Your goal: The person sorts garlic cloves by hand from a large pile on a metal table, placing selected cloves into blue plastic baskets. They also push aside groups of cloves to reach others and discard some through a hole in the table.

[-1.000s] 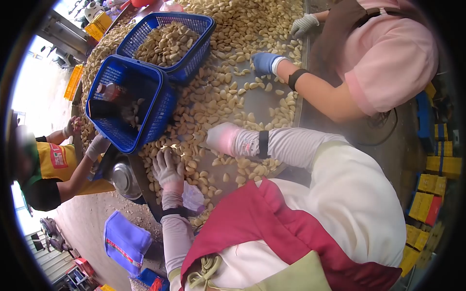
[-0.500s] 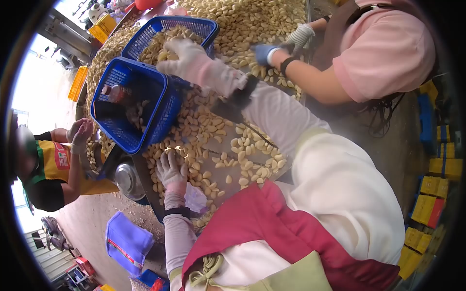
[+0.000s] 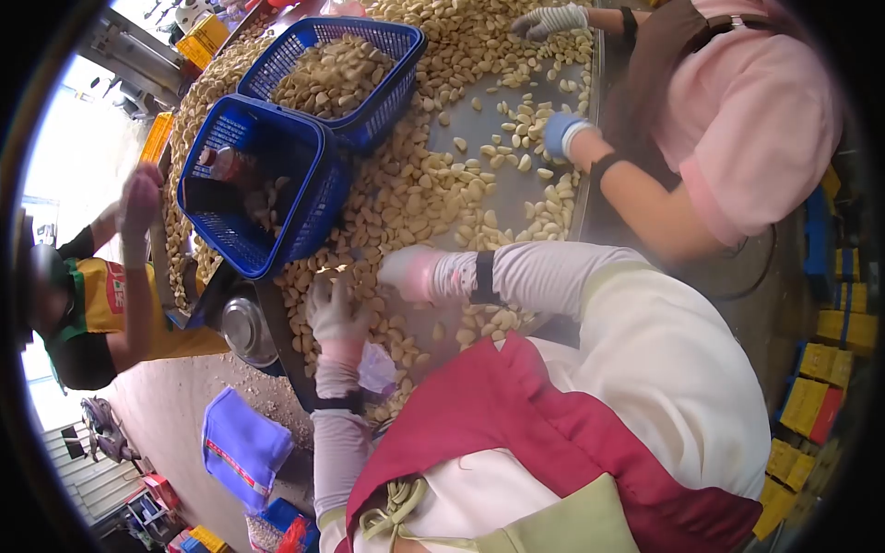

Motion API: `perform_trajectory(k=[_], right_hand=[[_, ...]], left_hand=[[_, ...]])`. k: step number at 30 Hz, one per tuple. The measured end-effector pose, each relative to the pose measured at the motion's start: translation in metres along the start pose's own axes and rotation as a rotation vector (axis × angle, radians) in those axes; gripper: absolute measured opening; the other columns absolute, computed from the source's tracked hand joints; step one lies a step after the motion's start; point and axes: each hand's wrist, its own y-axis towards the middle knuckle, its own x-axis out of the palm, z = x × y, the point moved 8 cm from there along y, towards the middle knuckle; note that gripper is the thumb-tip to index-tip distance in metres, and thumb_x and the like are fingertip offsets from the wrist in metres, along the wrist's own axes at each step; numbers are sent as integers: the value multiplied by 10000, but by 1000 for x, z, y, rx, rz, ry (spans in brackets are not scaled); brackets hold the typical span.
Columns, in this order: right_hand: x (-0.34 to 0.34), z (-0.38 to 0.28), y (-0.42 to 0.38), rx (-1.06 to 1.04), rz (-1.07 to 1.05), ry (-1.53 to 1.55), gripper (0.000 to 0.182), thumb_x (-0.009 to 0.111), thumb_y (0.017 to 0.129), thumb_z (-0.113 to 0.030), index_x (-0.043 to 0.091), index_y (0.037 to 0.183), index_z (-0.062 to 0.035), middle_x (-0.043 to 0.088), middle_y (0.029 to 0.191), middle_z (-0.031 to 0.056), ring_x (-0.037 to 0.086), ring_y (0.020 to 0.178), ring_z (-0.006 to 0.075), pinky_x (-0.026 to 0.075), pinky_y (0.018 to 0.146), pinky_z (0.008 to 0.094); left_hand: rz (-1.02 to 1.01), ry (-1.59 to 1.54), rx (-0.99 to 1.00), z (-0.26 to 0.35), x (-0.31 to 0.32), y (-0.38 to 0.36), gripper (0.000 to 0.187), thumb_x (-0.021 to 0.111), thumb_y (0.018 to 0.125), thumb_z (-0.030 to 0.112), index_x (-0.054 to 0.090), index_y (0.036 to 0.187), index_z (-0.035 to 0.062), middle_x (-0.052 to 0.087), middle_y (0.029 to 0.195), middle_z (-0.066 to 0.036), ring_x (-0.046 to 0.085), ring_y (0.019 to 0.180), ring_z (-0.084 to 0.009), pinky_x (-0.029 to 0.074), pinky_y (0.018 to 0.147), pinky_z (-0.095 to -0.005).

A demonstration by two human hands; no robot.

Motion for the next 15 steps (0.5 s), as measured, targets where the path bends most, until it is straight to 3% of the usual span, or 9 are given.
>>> perform_trajectory(k=[1,2,3,4,6,8,10,11,15], right_hand=[[-2,12,1,146,22,306,404,769,795,-213,679,1162,-70,709,1102,113,692,1009,294,566,843,393],[-1,24,0,290,40,615,434,773,809,-232,654,1188,-56,701,1084,113,693,952,273,560,818,380],[12,30,2,364,-41,945,470,754,809,-230,644,1229,-50,717,1024,105,685,884,206,549,780,330],[14,28,2,364,-42,947,470,754,809,-230,644,1229,-50,717,1024,105,685,884,206,549,780,330],[11,20,1,362,84,1372,433,728,840,-256,664,1211,-43,703,963,77,657,856,154,538,760,294],[2,18,-7,375,105,1238,417,657,889,-331,679,1190,-44,714,953,120,690,870,187,549,751,315],[-8,4,-4,217,16,753,485,592,920,-392,676,1196,-1,736,976,163,729,866,281,582,755,382],[-2,2,-6,253,-89,671,486,543,916,-397,693,1155,-1,739,971,175,732,856,303,581,739,402],[30,9,9,299,-102,652,449,515,903,-353,717,1104,-7,739,946,179,729,812,301,574,717,408]], left_hand=[[63,-95,125,31,-26,5,574,771,758,233,613,1301,138,585,1273,-189,554,1176,-434,446,1004,-548],[-50,-269,194,40,-18,9,518,752,792,140,613,1291,132,641,1104,-174,633,973,-395,525,829,-472],[37,-335,189,46,-18,3,480,737,814,117,621,1280,123,652,1059,-172,644,930,-387,529,779,-457],[124,-400,182,55,-21,-2,442,721,837,95,629,1269,115,663,1015,-169,654,888,-380,534,729,-441],[183,-484,99,53,-23,-4,353,694,878,104,653,1229,103,676,961,-154,661,867,-364,528,732,-452],[151,-485,-84,37,-15,-6,309,688,882,113,677,1190,112,681,934,-156,662,832,-371,528,714,-460],[112,-408,-90,38,-16,-4,295,672,868,76,695,1162,75,692,941,-160,677,835,-353,537,723,-430],[64,-332,-98,39,-16,-5,285,655,854,38,714,1133,38,703,949,-164,691,838,-335,545,733,-400],[-21,-304,-77,51,-23,-3,263,636,851,15,733,1093,50,694,932,-172,686,815,-333,543,728,-378]])
